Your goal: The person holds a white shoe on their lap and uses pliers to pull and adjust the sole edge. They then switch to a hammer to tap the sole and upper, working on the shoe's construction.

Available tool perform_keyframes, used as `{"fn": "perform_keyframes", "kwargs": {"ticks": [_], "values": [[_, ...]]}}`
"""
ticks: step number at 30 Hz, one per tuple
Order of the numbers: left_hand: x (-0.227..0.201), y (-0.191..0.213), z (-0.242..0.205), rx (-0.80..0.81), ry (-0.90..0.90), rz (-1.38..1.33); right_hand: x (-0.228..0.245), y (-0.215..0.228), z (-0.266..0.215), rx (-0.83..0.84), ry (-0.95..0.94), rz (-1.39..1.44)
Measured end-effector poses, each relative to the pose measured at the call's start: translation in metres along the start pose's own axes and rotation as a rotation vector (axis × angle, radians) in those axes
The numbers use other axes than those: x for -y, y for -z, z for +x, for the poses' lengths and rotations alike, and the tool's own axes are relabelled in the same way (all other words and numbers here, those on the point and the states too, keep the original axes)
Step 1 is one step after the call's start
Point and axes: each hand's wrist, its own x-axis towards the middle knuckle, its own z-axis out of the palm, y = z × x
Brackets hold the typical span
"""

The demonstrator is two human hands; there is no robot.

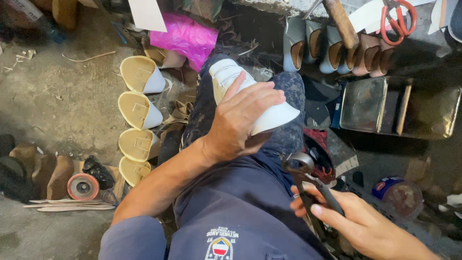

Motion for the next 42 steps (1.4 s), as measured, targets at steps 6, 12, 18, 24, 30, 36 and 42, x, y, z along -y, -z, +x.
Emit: {"fn": "perform_keyframes", "kwargs": {"ticks": [6, 12, 18, 24, 30, 36, 42], "values": [[-0.009, -0.012, -0.004, 0.030, -0.078, 0.046, -0.005, -0.002, 0.012, -0.150, 0.365, -0.284], [-0.009, -0.019, -0.010, 0.077, -0.133, 0.079, -0.011, 0.000, 0.006, -0.137, 0.291, -0.352], [-0.014, -0.025, -0.011, 0.075, -0.169, 0.083, -0.018, 0.002, 0.002, -0.144, 0.226, -0.296], [-0.013, -0.028, -0.014, 0.113, -0.205, 0.091, -0.023, 0.006, -0.002, -0.136, 0.201, -0.347], [-0.011, -0.023, -0.011, 0.139, -0.234, 0.091, -0.042, 0.001, 0.002, -0.071, 0.225, -0.308], [0.000, -0.005, 0.006, 0.107, -0.130, -0.030, -0.014, -0.020, 0.026, -0.348, 0.485, -0.383], [0.024, 0.021, 0.020, 0.037, 0.021, -0.175, 0.044, -0.036, 0.057, -0.490, 0.651, -0.420]]}}
